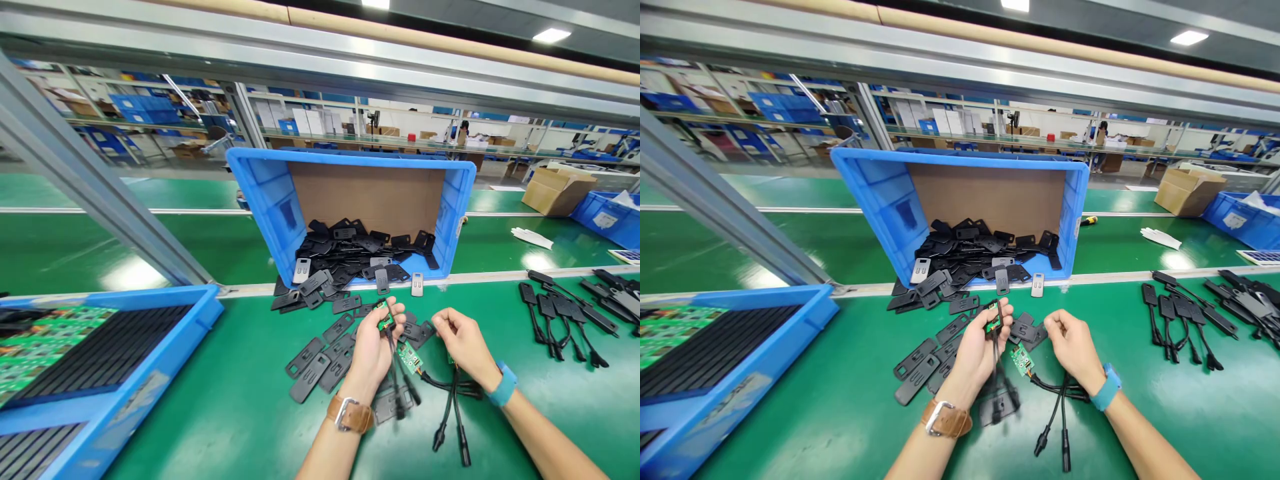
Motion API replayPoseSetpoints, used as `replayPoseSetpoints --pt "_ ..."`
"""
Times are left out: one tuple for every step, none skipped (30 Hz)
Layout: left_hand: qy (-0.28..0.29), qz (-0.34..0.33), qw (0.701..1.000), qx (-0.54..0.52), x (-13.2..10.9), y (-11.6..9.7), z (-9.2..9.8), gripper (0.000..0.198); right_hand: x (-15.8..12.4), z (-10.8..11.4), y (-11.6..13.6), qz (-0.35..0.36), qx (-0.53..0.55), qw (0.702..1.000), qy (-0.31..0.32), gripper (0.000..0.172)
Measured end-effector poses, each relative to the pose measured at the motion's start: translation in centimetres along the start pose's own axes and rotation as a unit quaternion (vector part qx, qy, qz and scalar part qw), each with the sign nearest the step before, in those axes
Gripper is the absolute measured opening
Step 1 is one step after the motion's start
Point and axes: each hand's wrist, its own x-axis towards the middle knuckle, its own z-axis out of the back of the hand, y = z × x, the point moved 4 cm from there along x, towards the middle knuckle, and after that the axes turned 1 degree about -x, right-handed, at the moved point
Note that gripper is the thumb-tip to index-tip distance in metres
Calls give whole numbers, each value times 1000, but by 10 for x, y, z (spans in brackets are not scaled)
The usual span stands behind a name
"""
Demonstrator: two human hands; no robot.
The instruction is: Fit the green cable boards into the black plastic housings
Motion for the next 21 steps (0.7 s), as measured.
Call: replayPoseSetpoints --pt "0 19 1000 4 2 -1 2 21 1 0 -3 14 -57 998 -9 38" --pt "5 33 999 8 3 -1 3 22 2 0 -6 31 -105 994 -13 35" --pt "11 40 999 17 4 0 4 22 2 -2 -8 49 -143 988 -12 33" --pt "16 41 999 29 5 2 6 22 2 -4 -9 65 -172 983 -8 30" --pt "17 37 998 42 6 4 7 23 2 -6 -11 79 -195 978 -2 27" --pt "18 31 998 59 6 6 8 23 1 -8 -11 93 -215 972 5 25" --pt "20 22 997 78 7 9 8 24 0 -10 -12 107 -233 967 15 28" --pt "24 13 995 99 7 12 8 24 -1 -12 -12 120 -247 961 27 33" --pt "30 2 992 121 6 14 8 25 -1 -14 -12 129 -257 957 41 37" --pt "35 -10 989 146 6 17 7 25 -2 -15 -12 133 -262 954 54 37" --pt "39 -22 984 172 5 18 6 25 -2 -15 -13 132 -264 953 65 34" --pt "42 -33 979 195 5 20 5 26 -2 -14 -14 125 -263 954 71 29" --pt "44 -39 976 209 4 21 4 26 -1 -13 -15 116 -260 956 74 25" --pt "46 -42 974 218 3 22 3 27 0 -11 -16 105 -256 958 74 25" --pt "48 -43 973 222 2 23 2 28 0 -10 -16 95 -252 961 71 26" --pt "52 -42 973 222 2 24 2 29 1 -8 -17 85 -245 963 68 27" --pt "55 -41 973 219 1 25 1 31 2 -6 -18 75 -234 967 68 27" --pt "58 -40 974 217 1 25 1 32 3 -5 -19 64 -220 971 72 25" --pt "61 -38 974 214 1 25 1 33 5 -4 -19 52 -202 975 77 22" --pt "64 -39 974 211 1 25 2 35 7 -2 -20 41 -185 979 80 17" --pt "67 -40 974 211 1 25 2 36 8 0 -20 35 -170 982 75 14"
